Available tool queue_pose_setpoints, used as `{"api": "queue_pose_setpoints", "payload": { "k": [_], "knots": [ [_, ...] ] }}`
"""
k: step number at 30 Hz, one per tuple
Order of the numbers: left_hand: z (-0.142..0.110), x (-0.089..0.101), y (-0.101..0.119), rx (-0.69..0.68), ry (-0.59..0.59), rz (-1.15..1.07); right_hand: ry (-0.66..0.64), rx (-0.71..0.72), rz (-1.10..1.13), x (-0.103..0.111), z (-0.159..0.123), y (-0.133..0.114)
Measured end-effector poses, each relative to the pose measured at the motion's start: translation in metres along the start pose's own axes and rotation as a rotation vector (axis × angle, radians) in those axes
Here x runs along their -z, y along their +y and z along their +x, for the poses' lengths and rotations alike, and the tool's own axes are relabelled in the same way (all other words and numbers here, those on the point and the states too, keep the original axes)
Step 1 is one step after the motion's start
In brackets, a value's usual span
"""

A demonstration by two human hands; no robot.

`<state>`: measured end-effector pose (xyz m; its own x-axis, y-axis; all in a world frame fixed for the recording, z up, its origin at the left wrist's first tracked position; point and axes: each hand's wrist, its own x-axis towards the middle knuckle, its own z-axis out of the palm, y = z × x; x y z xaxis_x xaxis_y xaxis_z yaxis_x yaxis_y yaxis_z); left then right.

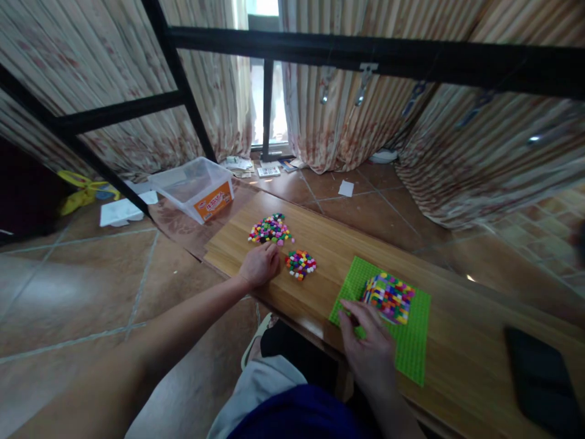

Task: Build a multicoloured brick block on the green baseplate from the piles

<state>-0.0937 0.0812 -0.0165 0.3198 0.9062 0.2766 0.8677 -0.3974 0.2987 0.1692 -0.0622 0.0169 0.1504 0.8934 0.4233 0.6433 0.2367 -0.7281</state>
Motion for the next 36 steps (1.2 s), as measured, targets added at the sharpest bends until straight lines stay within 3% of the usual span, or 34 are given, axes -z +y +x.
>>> {"api": "queue_pose_setpoints", "payload": {
  "k": [3,7,16,25,30,33,36],
  "knots": [
    [0.0,-0.001,-0.001,0.002,-0.002,0.016,-0.11,0.036,0.005,-0.032,0.007,-0.001],
    [-0.001,-0.002,-0.001,-0.002,0.007,0.017,-0.125,0.024,-0.053,-0.065,0.031,0.01],
    [0.0,0.0,0.0,-0.024,0.012,0.017,-0.207,0.031,-0.182,-0.096,0.062,0.027],
    [0.0,-0.001,-0.001,-0.027,0.024,0.044,-0.197,0.035,-0.205,-0.095,0.063,0.031],
    [0.0,-0.001,-0.001,-0.025,0.037,0.035,-0.183,0.048,-0.203,-0.093,0.06,0.022],
    [0.0,0.0,-0.001,-0.028,0.046,0.03,-0.16,0.066,-0.176,-0.08,0.052,0.006],
    [0.001,-0.001,-0.003,-0.024,0.05,0.027,-0.098,0.077,-0.053,-0.051,0.041,-0.01]
  ]
}}
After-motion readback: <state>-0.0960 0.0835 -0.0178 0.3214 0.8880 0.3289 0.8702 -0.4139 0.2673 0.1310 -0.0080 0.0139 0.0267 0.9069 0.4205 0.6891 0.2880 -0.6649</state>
